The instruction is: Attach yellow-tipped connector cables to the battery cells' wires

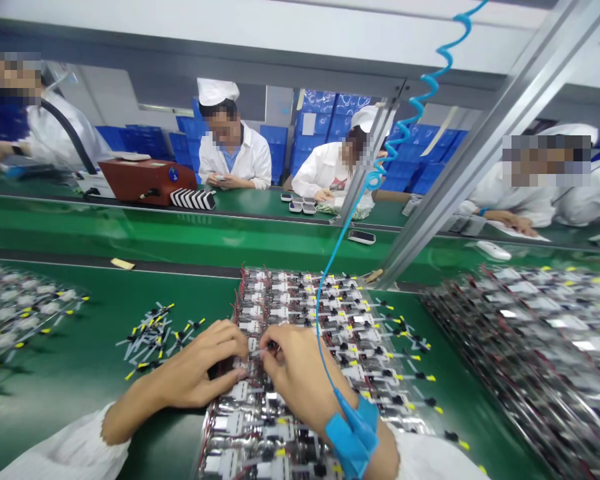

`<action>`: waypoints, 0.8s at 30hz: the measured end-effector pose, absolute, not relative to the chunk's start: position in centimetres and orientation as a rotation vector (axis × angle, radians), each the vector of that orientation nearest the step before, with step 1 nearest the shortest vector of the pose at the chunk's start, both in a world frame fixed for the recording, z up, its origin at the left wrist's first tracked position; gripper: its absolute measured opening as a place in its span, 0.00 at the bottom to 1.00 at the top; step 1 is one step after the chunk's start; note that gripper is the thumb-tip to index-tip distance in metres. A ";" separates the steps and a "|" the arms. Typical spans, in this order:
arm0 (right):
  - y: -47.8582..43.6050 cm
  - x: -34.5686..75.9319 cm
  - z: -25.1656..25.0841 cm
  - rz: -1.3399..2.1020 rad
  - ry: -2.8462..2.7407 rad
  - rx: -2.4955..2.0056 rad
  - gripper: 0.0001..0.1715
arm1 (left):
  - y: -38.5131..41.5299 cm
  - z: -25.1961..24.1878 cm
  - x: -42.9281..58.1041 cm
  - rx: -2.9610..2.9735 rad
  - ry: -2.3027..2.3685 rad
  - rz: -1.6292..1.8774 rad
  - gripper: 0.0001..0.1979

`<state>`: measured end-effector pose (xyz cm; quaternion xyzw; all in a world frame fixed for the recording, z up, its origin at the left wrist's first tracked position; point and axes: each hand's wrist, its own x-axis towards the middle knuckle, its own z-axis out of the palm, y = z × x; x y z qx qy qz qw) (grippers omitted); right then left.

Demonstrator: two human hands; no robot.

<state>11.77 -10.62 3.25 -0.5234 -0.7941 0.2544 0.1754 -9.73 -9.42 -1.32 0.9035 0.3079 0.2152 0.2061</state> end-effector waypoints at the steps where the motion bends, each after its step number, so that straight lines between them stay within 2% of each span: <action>1: -10.6 11.6 3.2 0.747 -2.246 -1.480 0.11 | -9.4 -1.5 -9.8 2.470 0.869 0.613 0.07; 8: -10.6 11.0 2.4 0.802 -2.240 -1.492 0.09 | -9.4 -2.4 -10.1 2.240 0.910 0.698 0.17; 14: -10.5 11.0 2.1 0.772 -2.291 -1.474 0.09 | -9.2 -2.4 -10.0 2.294 0.887 0.678 0.13; 20: -10.8 11.2 2.8 0.932 -2.226 -1.585 0.08 | -9.1 -2.3 -9.9 2.286 0.889 0.660 0.13; 24: -10.8 11.1 2.6 0.799 -2.227 -1.521 0.08 | -9.1 -2.4 -10.0 2.275 0.884 0.669 0.12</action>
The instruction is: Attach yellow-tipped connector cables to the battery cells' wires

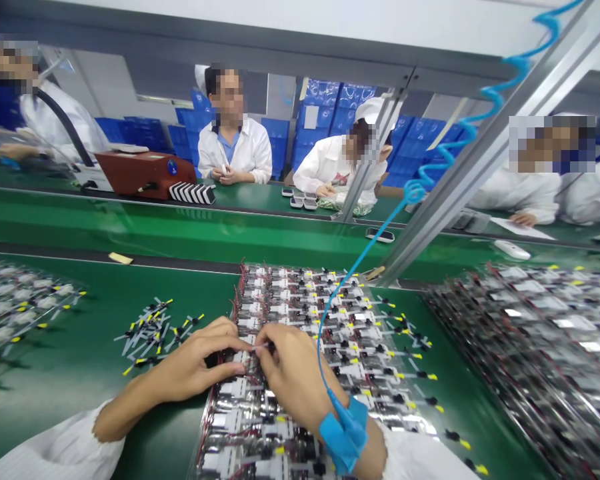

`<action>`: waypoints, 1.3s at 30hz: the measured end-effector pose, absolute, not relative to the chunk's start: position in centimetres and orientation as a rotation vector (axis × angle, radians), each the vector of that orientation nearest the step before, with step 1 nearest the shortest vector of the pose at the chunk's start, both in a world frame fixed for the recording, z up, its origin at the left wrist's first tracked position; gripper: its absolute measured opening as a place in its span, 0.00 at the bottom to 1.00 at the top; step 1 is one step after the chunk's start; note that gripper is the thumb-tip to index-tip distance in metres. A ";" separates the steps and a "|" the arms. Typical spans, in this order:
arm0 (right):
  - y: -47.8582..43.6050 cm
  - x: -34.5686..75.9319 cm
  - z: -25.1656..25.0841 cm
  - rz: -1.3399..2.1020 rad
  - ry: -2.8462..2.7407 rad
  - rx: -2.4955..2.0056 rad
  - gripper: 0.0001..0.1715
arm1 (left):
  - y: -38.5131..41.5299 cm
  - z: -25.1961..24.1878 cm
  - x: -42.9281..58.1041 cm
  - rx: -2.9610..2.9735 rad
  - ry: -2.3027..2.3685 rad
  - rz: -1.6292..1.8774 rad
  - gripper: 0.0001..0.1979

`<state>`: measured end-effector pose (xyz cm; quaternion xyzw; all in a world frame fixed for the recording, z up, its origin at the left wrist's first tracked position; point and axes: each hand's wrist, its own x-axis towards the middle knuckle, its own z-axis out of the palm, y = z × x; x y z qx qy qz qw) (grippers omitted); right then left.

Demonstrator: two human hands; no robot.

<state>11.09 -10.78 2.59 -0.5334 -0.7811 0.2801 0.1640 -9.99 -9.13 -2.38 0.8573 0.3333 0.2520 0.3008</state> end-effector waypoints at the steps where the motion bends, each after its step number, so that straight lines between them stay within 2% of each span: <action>1: -10.7 11.1 2.5 0.786 -2.220 -1.499 0.08 | -9.1 -2.4 -10.0 2.272 0.885 0.673 0.12; 9: -10.7 11.4 2.1 0.969 -2.187 -1.560 0.08 | -9.0 -2.7 -10.0 2.232 0.874 0.694 0.13; 17: -10.8 11.0 2.2 0.901 -2.139 -1.528 0.07 | -9.1 -2.9 -10.1 2.224 0.870 0.705 0.12; 23: -10.9 11.0 2.6 1.010 -2.133 -1.618 0.07 | -9.1 -2.8 -10.1 2.207 0.869 0.706 0.12; 39: -10.9 11.0 1.8 0.987 -2.130 -1.546 0.07 | -9.2 -2.8 -10.0 2.174 0.896 0.724 0.12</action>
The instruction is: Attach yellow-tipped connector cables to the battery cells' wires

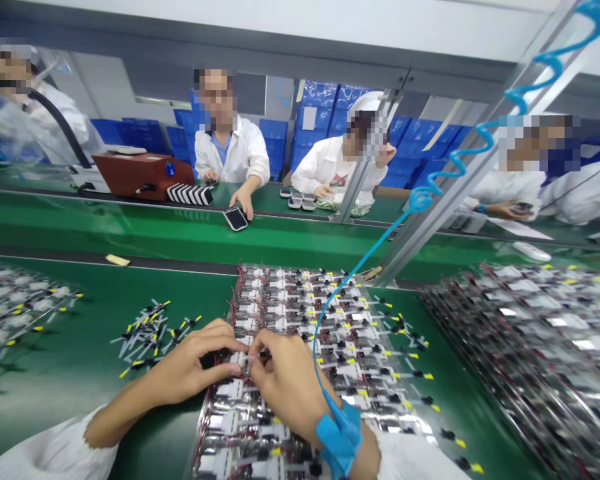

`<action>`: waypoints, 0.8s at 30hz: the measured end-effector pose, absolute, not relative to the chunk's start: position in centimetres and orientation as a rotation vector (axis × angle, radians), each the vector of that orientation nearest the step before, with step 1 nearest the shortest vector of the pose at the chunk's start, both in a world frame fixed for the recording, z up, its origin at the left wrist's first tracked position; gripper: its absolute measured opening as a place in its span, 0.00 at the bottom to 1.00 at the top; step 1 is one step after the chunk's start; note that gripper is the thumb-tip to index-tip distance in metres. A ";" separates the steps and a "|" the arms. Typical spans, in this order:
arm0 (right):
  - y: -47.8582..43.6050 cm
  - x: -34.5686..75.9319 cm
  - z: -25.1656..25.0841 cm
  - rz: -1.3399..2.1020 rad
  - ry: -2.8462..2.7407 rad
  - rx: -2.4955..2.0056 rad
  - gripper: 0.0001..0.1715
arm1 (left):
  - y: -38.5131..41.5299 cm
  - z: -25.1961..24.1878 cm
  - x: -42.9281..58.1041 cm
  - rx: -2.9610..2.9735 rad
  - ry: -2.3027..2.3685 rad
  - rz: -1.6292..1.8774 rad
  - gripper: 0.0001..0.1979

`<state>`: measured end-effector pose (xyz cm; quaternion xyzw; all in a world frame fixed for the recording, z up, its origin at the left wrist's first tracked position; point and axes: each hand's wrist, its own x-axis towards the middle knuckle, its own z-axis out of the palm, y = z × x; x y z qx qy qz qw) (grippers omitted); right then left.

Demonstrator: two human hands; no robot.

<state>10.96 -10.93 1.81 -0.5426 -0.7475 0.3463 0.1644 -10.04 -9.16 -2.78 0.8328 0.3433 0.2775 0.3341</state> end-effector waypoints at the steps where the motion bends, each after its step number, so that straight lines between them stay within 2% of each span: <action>1: -10.9 11.0 1.8 0.996 -2.123 -1.548 0.08 | -9.2 -2.8 -10.0 2.172 0.897 0.728 0.12; 24: -10.8 10.7 1.2 0.876 -2.176 -1.592 0.09 | -9.3 -3.4 -9.7 2.173 0.884 0.815 0.11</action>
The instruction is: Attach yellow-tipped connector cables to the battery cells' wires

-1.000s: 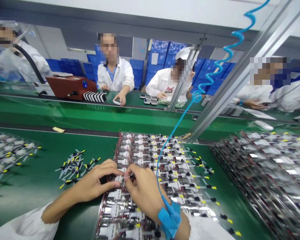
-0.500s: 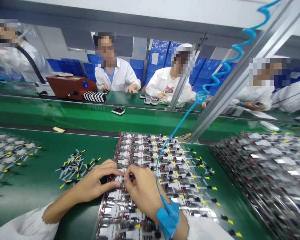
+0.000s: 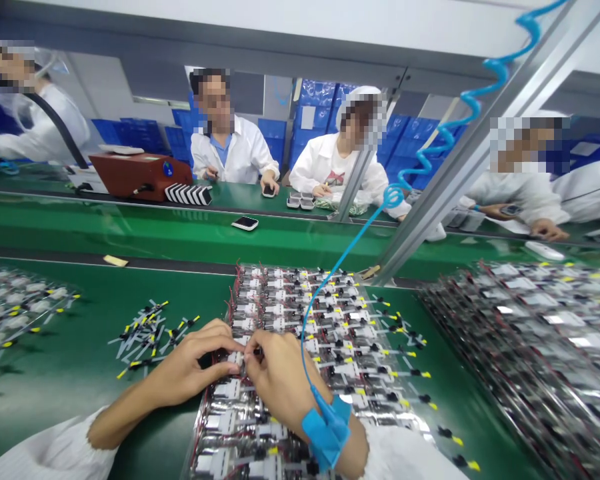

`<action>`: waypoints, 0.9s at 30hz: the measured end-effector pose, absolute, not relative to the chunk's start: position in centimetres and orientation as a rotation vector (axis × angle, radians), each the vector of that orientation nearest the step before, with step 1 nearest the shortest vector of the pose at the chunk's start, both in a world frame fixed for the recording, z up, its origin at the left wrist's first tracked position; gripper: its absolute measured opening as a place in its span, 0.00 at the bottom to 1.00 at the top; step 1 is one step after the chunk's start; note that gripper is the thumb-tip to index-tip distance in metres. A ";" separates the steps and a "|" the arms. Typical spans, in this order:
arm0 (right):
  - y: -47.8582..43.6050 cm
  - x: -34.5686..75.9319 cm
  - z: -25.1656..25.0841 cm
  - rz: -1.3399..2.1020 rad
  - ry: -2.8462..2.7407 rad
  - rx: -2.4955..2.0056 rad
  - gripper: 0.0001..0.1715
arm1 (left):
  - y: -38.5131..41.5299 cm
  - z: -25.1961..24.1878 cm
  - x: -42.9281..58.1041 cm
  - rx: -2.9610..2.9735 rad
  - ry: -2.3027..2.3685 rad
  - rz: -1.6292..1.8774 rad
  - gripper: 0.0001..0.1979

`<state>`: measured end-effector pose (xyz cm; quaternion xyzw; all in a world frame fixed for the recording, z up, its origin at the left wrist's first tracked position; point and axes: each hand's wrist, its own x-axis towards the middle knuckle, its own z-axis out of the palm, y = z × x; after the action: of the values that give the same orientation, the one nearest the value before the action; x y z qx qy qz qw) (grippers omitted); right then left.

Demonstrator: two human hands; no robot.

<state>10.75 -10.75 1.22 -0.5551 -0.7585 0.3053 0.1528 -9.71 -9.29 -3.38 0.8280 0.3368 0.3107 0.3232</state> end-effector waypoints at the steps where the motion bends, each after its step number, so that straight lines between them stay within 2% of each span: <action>1: -10.7 10.7 1.2 0.878 -2.176 -1.592 0.09 | -9.3 -3.4 -9.7 2.175 0.884 0.812 0.11; 14: -10.5 10.3 2.4 0.776 -2.313 -1.607 0.08 | -9.4 -3.6 -9.8 2.144 0.945 0.792 0.10; 17: -10.8 11.5 3.2 0.744 -2.324 -1.572 0.20 | -9.5 -3.1 -10.0 2.089 1.011 0.743 0.15; 19: -11.1 12.6 3.7 0.636 -2.326 -1.602 0.26 | -9.5 -2.8 -10.1 2.112 1.009 0.720 0.13; 23: -11.8 14.5 4.4 0.517 -2.319 -1.701 0.15 | -9.4 -2.4 -10.3 2.220 0.948 0.685 0.07; 27: -12.4 15.5 4.8 0.537 -2.287 -1.695 0.14 | -9.6 -2.0 -10.2 2.295 0.924 0.650 0.06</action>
<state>15.52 -12.38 4.80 -0.5808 -0.7835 0.1840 0.1222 -10.21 -9.58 -1.95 0.8594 0.3459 0.2432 0.2875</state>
